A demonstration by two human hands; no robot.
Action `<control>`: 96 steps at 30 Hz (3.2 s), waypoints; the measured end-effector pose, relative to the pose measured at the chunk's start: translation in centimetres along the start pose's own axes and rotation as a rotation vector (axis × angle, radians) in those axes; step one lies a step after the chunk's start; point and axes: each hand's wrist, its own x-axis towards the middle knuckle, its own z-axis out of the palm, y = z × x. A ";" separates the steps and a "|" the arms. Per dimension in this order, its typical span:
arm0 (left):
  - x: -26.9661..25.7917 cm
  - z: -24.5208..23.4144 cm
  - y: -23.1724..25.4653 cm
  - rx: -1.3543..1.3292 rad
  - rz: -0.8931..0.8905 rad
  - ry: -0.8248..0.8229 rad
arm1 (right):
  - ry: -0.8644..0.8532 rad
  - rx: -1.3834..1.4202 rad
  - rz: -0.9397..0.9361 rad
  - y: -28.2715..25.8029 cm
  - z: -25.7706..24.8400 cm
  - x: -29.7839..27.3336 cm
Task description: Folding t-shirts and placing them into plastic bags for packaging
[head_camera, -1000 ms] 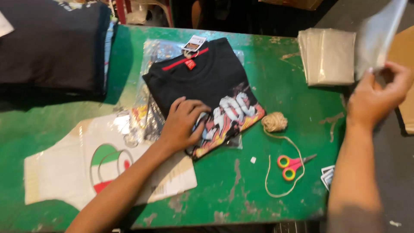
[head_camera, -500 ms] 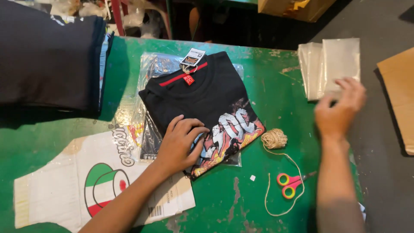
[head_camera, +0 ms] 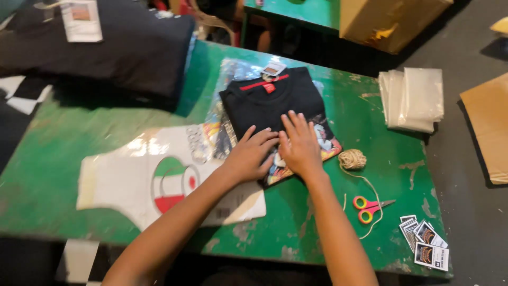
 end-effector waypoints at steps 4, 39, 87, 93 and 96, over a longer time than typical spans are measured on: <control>-3.1 -1.1 0.0 0.089 -0.045 0.016 | -0.016 -0.071 0.059 -0.4 1.3 -0.8; -6.8 0.9 -4.9 0.173 -0.351 0.545 | 0.288 0.112 -0.072 -6.6 2.7 -5.5; -9.8 -14.6 -1.8 -0.355 -0.673 -0.371 | -0.214 -0.029 0.249 -7.5 -4.8 -6.0; -10.6 -14.8 -0.7 -0.268 -0.631 -0.434 | -0.225 -0.070 0.159 -7.5 -5.6 -7.9; -9.5 -12.5 -2.1 0.094 -0.471 -0.291 | -0.088 -0.103 0.095 -7.8 -5.9 -6.7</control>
